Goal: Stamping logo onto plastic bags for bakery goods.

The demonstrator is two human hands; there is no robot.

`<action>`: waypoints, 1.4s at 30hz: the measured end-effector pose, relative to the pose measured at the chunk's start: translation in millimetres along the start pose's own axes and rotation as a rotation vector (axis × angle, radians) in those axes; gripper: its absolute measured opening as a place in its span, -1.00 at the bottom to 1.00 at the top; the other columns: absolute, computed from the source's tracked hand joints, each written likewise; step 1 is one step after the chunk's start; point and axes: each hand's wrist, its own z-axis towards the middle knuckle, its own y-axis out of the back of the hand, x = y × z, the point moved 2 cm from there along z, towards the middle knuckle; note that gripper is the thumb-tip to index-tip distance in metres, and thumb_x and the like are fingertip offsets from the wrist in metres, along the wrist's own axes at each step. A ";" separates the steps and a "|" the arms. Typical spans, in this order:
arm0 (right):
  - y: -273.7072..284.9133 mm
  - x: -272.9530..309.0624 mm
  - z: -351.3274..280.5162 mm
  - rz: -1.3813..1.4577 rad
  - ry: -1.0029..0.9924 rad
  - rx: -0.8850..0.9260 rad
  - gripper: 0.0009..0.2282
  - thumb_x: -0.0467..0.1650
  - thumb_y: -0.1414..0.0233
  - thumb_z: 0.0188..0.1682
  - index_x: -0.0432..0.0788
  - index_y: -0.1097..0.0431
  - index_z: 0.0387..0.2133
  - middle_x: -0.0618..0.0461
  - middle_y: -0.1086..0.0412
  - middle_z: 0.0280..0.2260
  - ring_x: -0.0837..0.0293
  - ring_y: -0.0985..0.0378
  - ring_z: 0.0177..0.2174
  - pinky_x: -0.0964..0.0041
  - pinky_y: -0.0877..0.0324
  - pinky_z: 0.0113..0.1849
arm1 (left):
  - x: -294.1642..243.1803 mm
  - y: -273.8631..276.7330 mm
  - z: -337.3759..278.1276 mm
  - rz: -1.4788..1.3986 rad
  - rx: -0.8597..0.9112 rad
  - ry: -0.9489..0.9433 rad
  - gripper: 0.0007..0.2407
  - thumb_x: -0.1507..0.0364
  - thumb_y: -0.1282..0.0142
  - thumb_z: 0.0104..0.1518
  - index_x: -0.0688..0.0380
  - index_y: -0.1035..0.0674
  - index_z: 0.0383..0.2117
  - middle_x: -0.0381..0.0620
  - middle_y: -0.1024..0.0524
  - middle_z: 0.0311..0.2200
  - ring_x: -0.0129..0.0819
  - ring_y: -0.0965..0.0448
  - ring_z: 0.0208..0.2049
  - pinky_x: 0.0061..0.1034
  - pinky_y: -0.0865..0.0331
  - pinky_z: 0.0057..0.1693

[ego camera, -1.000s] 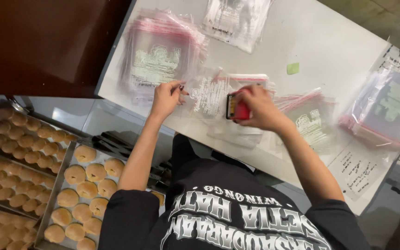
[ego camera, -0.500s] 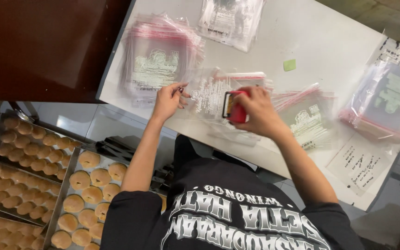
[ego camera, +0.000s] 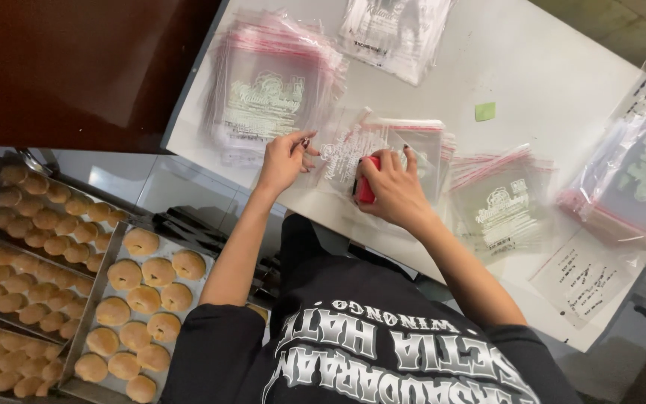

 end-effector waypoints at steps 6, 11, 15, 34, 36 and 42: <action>0.8 -2.0 -5.7 -0.039 0.002 -0.001 -0.38 -0.19 -0.34 -0.39 -0.12 -0.29 -0.06 -0.27 -0.27 -0.10 -0.25 -0.29 0.03 -0.51 0.11 0.14 | 1.3 2.3 4.6 -0.023 0.022 -0.024 -0.73 0.57 0.12 0.31 0.25 -0.58 0.05 -0.02 -0.69 -0.36 -0.43 -0.69 -0.51 -0.56 -0.57 -0.38; 60.6 -44.8 -51.7 0.214 -0.061 -0.196 -0.42 -0.27 -0.39 -0.39 -0.13 -0.30 -0.09 -0.15 -0.32 -0.07 -0.16 -0.35 0.01 -0.20 -0.15 0.09 | -2.2 3.5 8.7 0.014 0.054 -0.032 -0.72 0.59 0.12 0.28 0.28 -0.57 0.06 0.00 -0.69 -0.36 -0.41 -0.70 -0.52 -0.57 -0.56 -0.39; 60.6 -91.8 -104.8 0.470 -0.257 -0.283 -0.43 -0.36 -0.38 -0.32 -0.13 -0.25 -0.04 -0.05 -0.31 -0.02 -0.04 -0.44 -0.02 0.07 -0.40 0.00 | -2.6 4.8 9.2 0.019 0.084 -0.012 -0.72 0.59 0.12 0.28 0.30 -0.56 0.06 0.02 -0.68 -0.35 -0.38 -0.70 -0.53 -0.56 -0.55 -0.40; 59.5 -176.8 47.9 0.099 -0.360 -0.453 -0.28 -0.26 -0.46 -0.22 -0.14 -0.20 0.17 -0.23 -0.30 0.00 -0.21 -0.33 0.00 -0.03 -0.33 0.00 | 22.2 10.1 23.6 -0.079 0.141 0.030 -0.72 0.56 0.15 0.32 0.23 -0.56 0.09 0.02 -0.68 -0.27 -0.33 -0.70 -0.47 -0.55 -0.54 -0.34; 69.3 -156.2 38.8 -0.010 -0.320 -0.565 -0.18 -0.22 -0.50 -0.38 -0.17 -0.20 0.14 -0.30 -0.28 -0.03 -0.27 -0.31 -0.08 -0.18 -0.26 -0.07 | 25.4 10.0 23.5 -0.111 0.155 0.066 -0.74 0.53 0.13 0.35 0.22 -0.56 0.08 0.02 -0.68 -0.27 -0.34 -0.71 -0.46 -0.55 -0.55 -0.33; 20.1 -127.3 -64.3 0.588 -0.458 -0.594 -0.67 -0.35 -0.22 0.00 -0.22 -0.35 -0.03 -0.01 -0.46 -0.21 0.13 -0.55 -0.21 0.24 -0.46 -0.19 | 22.8 9.0 23.0 -0.114 0.160 0.073 -0.73 0.55 0.14 0.33 0.23 -0.57 0.08 0.02 -0.68 -0.27 -0.33 -0.71 -0.46 -0.55 -0.56 -0.33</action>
